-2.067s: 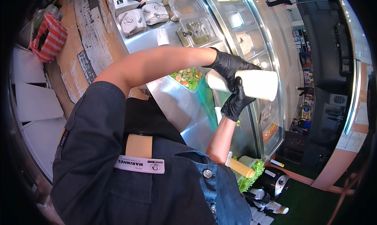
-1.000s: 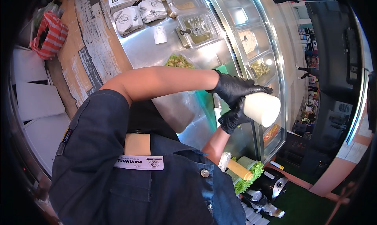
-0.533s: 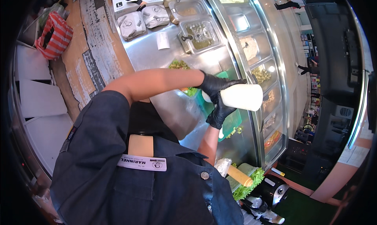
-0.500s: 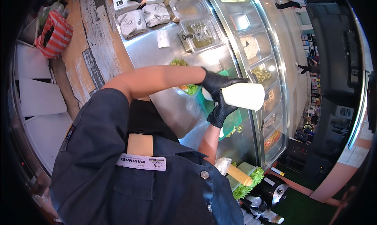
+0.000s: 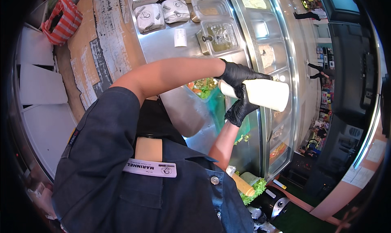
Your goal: The person assembles a salad by adding chopped vegetables, shredded cheese, and dressing into a plastic container. They then seal the container, place it in a paper bag, and add a plastic fork before handing the bag to a customer.
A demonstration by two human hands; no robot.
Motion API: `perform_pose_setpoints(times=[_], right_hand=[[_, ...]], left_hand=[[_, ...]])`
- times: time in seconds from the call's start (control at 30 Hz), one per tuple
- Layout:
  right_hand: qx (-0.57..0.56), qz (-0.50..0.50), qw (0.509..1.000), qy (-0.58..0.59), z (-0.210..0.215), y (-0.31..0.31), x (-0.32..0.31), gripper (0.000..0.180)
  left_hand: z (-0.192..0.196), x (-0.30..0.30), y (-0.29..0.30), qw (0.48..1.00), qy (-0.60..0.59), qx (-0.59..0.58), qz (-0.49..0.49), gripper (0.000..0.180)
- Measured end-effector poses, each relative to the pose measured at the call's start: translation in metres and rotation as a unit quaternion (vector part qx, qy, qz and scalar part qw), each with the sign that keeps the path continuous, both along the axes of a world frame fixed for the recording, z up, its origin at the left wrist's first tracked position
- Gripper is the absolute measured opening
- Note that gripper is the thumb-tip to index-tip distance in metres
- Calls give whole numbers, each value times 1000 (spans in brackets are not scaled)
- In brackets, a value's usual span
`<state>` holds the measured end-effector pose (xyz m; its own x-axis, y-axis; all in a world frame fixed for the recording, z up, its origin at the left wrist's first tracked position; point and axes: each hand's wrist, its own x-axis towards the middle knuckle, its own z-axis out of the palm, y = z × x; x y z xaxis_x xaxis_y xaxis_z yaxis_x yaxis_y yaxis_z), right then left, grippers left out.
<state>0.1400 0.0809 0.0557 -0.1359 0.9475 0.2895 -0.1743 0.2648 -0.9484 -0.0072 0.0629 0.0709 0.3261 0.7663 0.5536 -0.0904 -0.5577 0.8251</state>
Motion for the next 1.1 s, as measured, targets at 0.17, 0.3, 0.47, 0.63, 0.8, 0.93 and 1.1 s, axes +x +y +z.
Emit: perform_pose_setpoints(times=[0.17, 0.3, 0.47, 0.63, 0.8, 0.93, 1.1], right_hand=[[23, -10, 1000, -7, -7, -15, 15, 68], [40, 13, 998, -48, 4, -27, 15, 67], [-25, 12, 1000, -5, 24, -19, -10, 65], [99, 30, 992, -71, 15, -39, -11, 65], [100, 27, 993, -55, 11, -41, -9, 65], [22, 46, 998, -20, 16, -38, -10, 70], [187, 37, 972, -140, 15, -47, -14, 65]], left_hand=[[1, 4, -21, 998, 51, -23, 30, 107], [6, -2, -30, 997, 63, -6, 32, 105], [17, -14, -6, 999, 17, 13, 26, 90], [0, -15, -34, 999, 6, -35, 10, 97], [8, -28, -38, 989, 118, 32, 84, 86], [19, -32, -31, 984, 102, 68, 128, 77], [8, -26, -55, 988, 98, 61, 100, 71]])
